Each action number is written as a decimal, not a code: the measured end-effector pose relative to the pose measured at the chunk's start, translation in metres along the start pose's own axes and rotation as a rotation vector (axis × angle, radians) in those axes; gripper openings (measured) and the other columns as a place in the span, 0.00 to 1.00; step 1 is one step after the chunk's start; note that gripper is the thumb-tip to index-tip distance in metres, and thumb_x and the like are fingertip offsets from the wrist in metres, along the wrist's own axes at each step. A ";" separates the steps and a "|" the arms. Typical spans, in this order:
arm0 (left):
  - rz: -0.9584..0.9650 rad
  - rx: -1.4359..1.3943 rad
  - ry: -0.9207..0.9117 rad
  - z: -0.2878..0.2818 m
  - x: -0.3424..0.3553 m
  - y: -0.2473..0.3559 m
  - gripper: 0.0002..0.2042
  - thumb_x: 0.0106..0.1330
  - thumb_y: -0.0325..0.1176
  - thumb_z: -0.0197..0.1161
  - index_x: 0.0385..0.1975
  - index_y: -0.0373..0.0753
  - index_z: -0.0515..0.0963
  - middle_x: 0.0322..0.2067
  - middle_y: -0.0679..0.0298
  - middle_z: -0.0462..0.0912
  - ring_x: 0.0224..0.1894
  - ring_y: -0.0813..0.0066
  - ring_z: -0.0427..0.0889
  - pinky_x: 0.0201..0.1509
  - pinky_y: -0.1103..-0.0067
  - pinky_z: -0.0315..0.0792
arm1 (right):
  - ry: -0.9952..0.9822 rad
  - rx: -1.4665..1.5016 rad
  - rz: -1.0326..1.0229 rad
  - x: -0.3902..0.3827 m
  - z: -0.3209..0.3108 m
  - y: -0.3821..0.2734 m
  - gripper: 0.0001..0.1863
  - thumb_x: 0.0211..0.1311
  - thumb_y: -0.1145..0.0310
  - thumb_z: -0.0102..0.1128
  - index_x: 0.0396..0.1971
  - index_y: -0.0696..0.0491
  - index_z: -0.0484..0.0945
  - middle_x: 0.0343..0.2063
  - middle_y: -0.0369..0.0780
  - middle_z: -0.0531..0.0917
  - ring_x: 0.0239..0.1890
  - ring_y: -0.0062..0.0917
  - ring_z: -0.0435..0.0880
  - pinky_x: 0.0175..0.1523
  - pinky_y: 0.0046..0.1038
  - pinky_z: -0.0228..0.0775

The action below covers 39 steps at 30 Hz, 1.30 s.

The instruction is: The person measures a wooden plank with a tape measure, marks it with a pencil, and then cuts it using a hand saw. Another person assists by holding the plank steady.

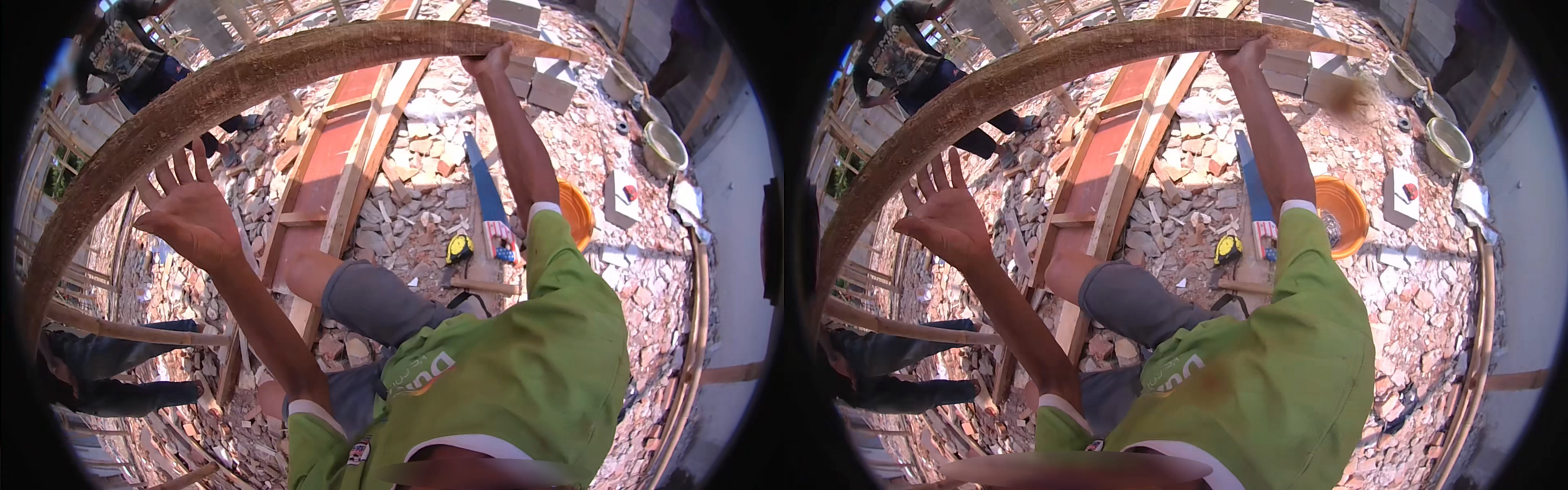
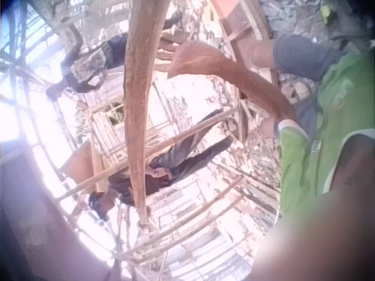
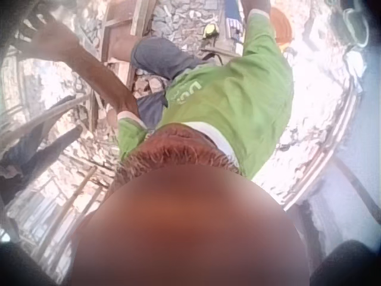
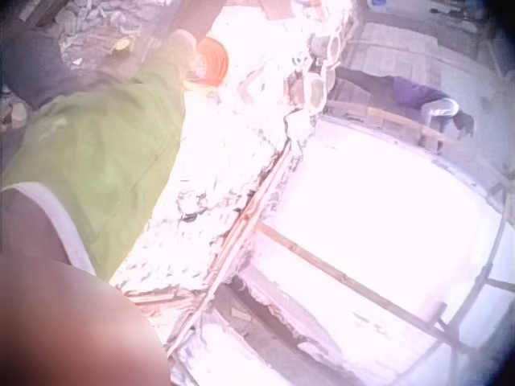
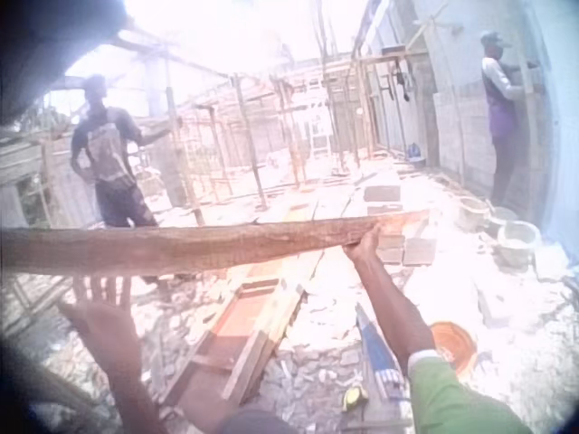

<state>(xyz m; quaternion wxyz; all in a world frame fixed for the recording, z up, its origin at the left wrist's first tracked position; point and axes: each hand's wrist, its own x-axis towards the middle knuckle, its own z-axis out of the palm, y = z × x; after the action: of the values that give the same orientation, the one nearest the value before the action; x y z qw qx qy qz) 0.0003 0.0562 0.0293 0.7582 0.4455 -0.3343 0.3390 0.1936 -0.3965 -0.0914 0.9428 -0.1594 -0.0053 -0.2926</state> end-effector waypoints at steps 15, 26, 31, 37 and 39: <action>-0.039 -0.052 -0.107 0.074 -0.024 0.004 0.16 0.69 0.41 0.58 0.48 0.36 0.72 0.43 0.62 0.80 0.49 0.75 0.80 0.58 0.74 0.73 | -0.301 -0.485 0.557 -0.208 0.007 0.145 0.35 0.67 0.57 0.47 0.62 0.73 0.62 0.61 0.59 0.71 0.63 0.50 0.73 0.67 0.52 0.67; -0.145 0.034 -0.127 0.087 -0.053 0.011 0.21 0.65 0.40 0.54 0.50 0.29 0.72 0.46 0.54 0.80 0.49 0.67 0.82 0.58 0.68 0.76 | -0.103 -0.482 0.319 -0.191 -0.022 0.085 0.36 0.67 0.52 0.48 0.62 0.69 0.65 0.62 0.57 0.71 0.64 0.51 0.71 0.67 0.55 0.65; -0.014 0.043 -0.169 0.082 -0.050 0.055 0.23 0.63 0.40 0.52 0.51 0.26 0.73 0.47 0.51 0.80 0.49 0.63 0.83 0.58 0.65 0.77 | 0.054 -0.354 -0.162 -0.055 -0.033 -0.056 0.36 0.67 0.50 0.48 0.62 0.68 0.66 0.62 0.56 0.71 0.64 0.52 0.70 0.67 0.57 0.64; 0.303 -0.118 -0.289 0.087 -0.018 0.138 0.27 0.60 0.40 0.49 0.52 0.23 0.73 0.49 0.47 0.80 0.49 0.58 0.84 0.58 0.62 0.78 | -0.116 -0.213 -0.137 -0.093 0.011 -0.092 0.36 0.69 0.52 0.25 0.65 0.64 0.62 0.64 0.55 0.67 0.67 0.53 0.65 0.69 0.62 0.58; 0.552 -0.020 -0.018 0.086 0.013 0.166 0.25 0.54 0.35 0.53 0.49 0.24 0.76 0.48 0.46 0.81 0.48 0.59 0.84 0.60 0.60 0.77 | -0.039 -0.172 -0.082 -0.094 0.008 -0.091 0.29 0.72 0.51 0.29 0.60 0.53 0.69 0.59 0.41 0.75 0.59 0.37 0.75 0.63 0.52 0.68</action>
<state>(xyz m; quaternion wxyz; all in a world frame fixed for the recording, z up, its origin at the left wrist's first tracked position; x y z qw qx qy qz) -0.1451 0.0435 0.1465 0.6387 0.3329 -0.4530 0.5254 0.0657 -0.4131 -0.0669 0.9126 -0.2450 -0.0048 -0.3273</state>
